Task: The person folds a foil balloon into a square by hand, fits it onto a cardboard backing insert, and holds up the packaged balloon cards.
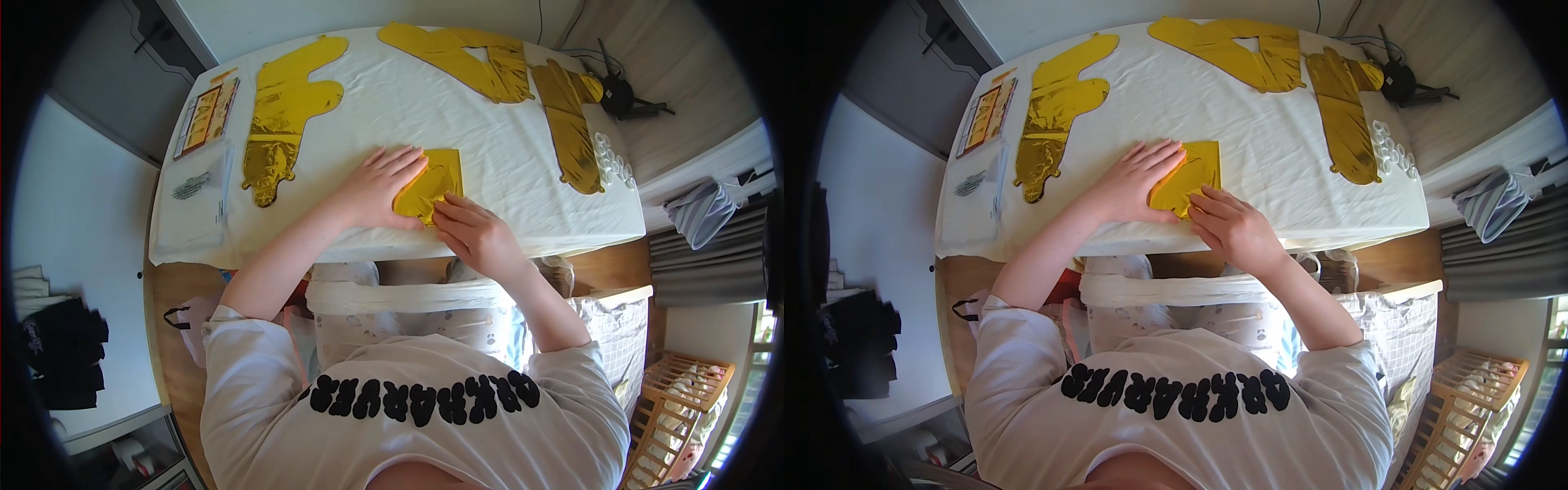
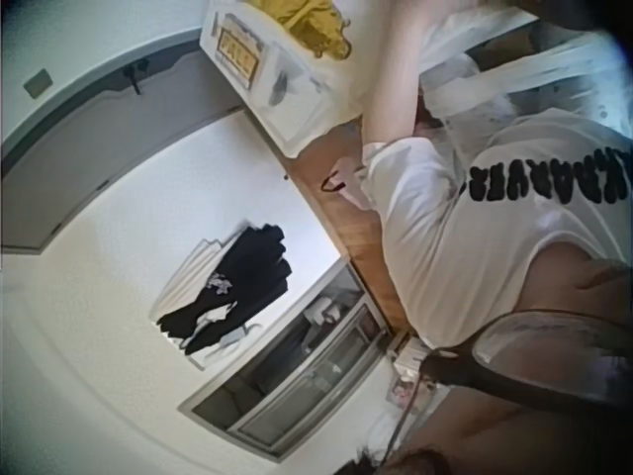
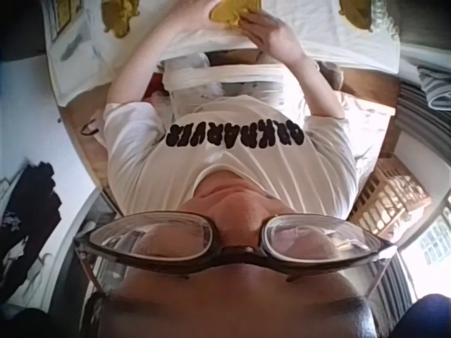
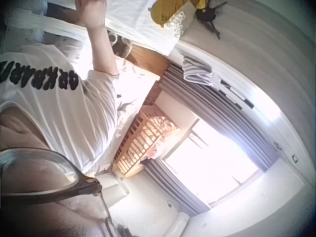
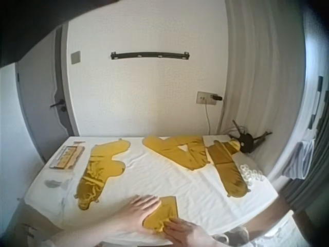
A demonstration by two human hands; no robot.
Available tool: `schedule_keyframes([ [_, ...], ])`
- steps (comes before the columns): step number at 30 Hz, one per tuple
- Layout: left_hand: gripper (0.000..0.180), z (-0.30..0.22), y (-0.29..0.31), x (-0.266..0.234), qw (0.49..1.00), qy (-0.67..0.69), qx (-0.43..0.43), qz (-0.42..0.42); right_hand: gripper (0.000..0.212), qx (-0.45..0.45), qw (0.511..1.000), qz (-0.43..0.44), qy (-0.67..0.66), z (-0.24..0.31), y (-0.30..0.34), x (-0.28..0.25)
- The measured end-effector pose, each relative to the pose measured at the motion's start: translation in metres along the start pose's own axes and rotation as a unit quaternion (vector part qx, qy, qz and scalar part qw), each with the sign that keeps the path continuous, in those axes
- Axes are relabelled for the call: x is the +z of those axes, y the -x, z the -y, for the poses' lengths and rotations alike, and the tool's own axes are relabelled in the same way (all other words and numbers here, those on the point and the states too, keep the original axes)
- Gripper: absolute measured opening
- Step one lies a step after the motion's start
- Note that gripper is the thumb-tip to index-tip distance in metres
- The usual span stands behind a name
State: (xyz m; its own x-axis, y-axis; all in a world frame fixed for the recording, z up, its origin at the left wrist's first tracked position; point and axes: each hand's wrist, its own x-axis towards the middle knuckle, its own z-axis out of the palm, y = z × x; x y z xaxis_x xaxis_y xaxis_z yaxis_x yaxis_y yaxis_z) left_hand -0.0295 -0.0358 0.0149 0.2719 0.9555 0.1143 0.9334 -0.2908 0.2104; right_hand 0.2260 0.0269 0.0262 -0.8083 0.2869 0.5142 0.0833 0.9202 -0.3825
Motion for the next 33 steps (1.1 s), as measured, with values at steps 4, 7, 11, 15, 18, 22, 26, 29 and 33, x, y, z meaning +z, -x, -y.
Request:
schedule_keyframes([
  [4, 0.107, 0.0, -0.002, 0.0, 1.0, 0.009, 0.002, -0.004, 0.023, 0.004, 0.997, 0.066, -0.026, -0.014, -0.007, -0.007],
  [7, 0.108, -0.002, -0.002, -0.004, 1.0, 0.015, -0.003, 0.012, 0.047, 0.067, 0.996, 0.055, -0.018, -0.012, -0.039, 0.008],
  [11, 0.117, 0.001, -0.002, 0.001, 1.0, 0.007, -0.016, 0.025, 0.086, 0.077, 0.98, 0.13, 0.132, -0.028, -0.048, 0.036],
  [15, 0.118, 0.012, 0.007, 0.007, 0.996, 0.065, -0.011, -0.058, 0.087, 0.089, 0.976, 0.142, 0.136, -0.03, -0.044, 0.036],
  [18, 0.119, 0.015, 0.012, -0.006, 1.0, 0.025, -0.019, 0.001, 0.093, 0.088, 0.974, 0.152, 0.141, -0.028, -0.046, 0.031],
  [22, 0.122, 0.014, 0.015, -0.019, 0.998, 0.018, -0.033, 0.045, 0.098, 0.097, 0.974, 0.152, 0.135, -0.026, -0.047, 0.032],
  [26, 0.122, 0.012, 0.014, -0.019, 0.998, 0.004, -0.039, 0.046, 0.102, 0.094, 0.974, 0.148, 0.143, -0.026, -0.046, 0.03],
  [29, 0.125, 0.014, 0.013, -0.02, 0.998, 0.025, -0.039, 0.045, 0.103, 0.077, 0.978, 0.128, 0.145, -0.031, -0.043, 0.034],
  [33, 0.114, 0.052, 0.036, -0.017, 0.987, 0.146, -0.058, -0.034, 0.103, 0.069, 0.981, 0.116, 0.138, -0.028, -0.046, 0.038],
])
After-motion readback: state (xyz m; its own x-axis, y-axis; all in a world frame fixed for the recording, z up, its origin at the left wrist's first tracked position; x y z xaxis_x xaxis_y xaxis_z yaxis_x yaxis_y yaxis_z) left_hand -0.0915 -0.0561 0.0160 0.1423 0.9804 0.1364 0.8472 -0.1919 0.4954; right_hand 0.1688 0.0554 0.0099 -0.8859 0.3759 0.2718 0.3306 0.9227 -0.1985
